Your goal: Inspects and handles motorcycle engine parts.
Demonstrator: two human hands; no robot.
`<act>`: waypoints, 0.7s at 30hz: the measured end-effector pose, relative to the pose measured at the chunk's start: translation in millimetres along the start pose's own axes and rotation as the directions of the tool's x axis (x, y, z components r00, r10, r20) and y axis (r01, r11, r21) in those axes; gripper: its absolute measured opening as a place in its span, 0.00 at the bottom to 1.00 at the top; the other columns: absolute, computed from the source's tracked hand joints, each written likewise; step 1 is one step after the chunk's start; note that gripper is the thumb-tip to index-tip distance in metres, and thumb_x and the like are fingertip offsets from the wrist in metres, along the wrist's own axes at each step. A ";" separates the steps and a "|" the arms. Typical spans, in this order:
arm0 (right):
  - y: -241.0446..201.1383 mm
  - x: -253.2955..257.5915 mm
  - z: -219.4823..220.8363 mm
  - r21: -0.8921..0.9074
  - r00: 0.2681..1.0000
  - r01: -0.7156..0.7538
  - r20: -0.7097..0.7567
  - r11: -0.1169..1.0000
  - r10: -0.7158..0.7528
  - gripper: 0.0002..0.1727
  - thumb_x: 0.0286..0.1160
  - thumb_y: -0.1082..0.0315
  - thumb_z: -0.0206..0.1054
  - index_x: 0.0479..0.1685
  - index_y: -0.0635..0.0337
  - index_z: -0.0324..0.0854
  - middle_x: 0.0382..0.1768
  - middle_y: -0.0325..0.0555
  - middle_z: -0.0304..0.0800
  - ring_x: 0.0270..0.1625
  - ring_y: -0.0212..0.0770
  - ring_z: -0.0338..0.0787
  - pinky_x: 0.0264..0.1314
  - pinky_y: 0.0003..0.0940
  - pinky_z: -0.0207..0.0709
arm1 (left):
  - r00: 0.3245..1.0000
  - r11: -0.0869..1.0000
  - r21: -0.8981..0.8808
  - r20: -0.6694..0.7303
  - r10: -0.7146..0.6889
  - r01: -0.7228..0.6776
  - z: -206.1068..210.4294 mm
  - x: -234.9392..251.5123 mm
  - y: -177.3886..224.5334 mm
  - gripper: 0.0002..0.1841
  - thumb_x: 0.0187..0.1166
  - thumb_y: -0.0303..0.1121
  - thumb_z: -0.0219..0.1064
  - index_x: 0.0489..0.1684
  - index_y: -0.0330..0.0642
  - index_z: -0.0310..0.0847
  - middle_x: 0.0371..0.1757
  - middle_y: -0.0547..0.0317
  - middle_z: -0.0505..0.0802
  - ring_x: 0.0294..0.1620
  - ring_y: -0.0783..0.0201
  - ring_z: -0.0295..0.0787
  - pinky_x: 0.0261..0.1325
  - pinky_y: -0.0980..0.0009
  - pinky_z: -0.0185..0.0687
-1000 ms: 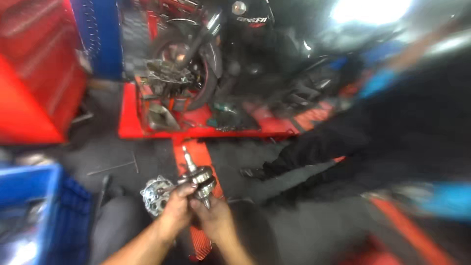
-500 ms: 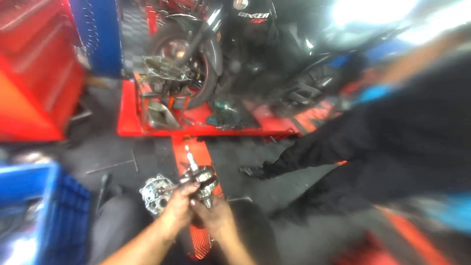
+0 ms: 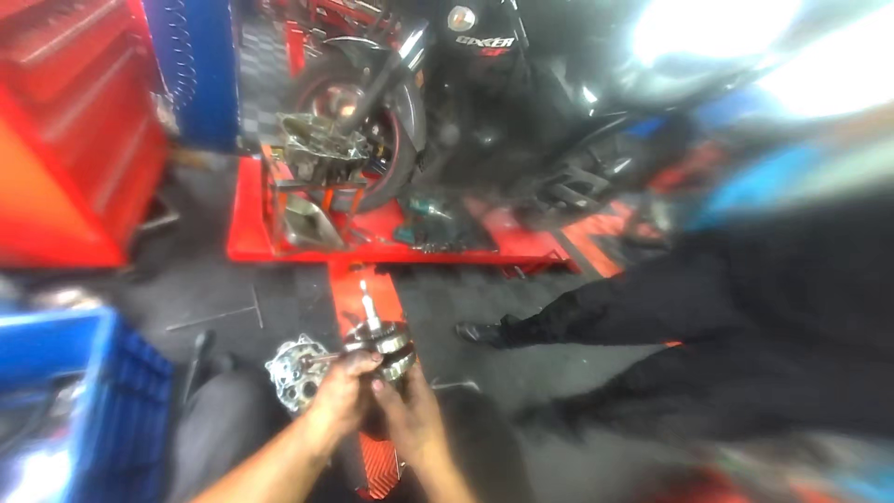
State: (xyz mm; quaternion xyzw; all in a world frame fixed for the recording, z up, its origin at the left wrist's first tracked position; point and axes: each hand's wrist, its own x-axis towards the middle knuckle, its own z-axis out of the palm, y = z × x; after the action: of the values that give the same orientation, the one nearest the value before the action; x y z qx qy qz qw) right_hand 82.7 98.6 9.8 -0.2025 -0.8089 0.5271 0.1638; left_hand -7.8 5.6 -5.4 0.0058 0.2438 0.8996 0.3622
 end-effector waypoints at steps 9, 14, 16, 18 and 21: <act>5.9 -4.9 1.3 0.324 0.997 -0.076 0.044 0.943 0.065 0.29 0.67 0.59 0.73 0.63 0.69 0.75 0.35 0.48 0.92 0.26 0.40 0.90 0.27 0.36 0.88 | 0.995 0.984 0.152 0.037 0.093 -0.098 -2.0 -1.9 -0.7 0.12 0.53 0.27 0.78 0.35 0.36 0.86 0.30 0.51 0.93 0.30 0.62 0.91 0.39 0.63 0.90; -2.6 -1.2 -10.7 -0.197 0.989 -0.123 0.051 0.973 0.136 0.35 0.61 0.53 0.81 0.68 0.60 0.77 0.46 0.36 0.95 0.49 0.29 0.94 0.59 0.36 0.90 | 0.951 0.867 0.391 0.119 0.286 -0.309 -1.2 -0.6 1.7 0.26 0.50 0.21 0.82 0.53 0.32 0.86 0.46 0.49 0.96 0.47 0.59 0.95 0.55 0.60 0.93; -12.7 -4.1 -28.3 -0.501 0.968 -0.084 0.163 0.861 0.189 0.24 0.71 0.45 0.72 0.58 0.50 0.86 0.43 0.33 0.95 0.48 0.32 0.94 0.57 0.45 0.89 | 0.927 0.736 0.565 0.189 0.325 -0.373 -5.2 3.4 5.1 0.33 0.50 0.23 0.86 0.63 0.34 0.85 0.58 0.53 0.95 0.60 0.61 0.93 0.67 0.61 0.90; -30.5 -12.6 -45.6 -0.650 0.951 -0.024 0.219 0.760 0.217 0.20 0.77 0.42 0.65 0.51 0.45 0.91 0.40 0.36 0.96 0.45 0.38 0.95 0.50 0.53 0.88 | 0.902 0.555 0.722 0.243 0.356 -0.413 -11.1 7.0 5.4 0.30 0.48 0.28 0.88 0.58 0.38 0.89 0.67 0.57 0.91 0.68 0.64 0.88 0.73 0.62 0.87; -58.1 -31.9 -63.6 -0.662 0.971 0.141 0.236 0.737 0.026 0.19 0.80 0.45 0.62 0.54 0.43 0.92 0.34 0.33 0.95 0.36 0.36 0.94 0.38 0.48 0.89 | 0.874 0.321 0.841 0.309 0.374 -0.434 -15.2 5.7 1.8 0.26 0.44 0.33 0.90 0.49 0.46 0.93 0.73 0.61 0.88 0.72 0.67 0.84 0.73 0.63 0.85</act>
State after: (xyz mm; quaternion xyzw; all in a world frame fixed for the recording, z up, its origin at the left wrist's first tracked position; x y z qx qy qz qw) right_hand 131.7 111.6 86.3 -0.1604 -0.9638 0.2131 0.0012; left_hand -16.0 1.6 -19.0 0.2818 0.6601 0.6924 0.0742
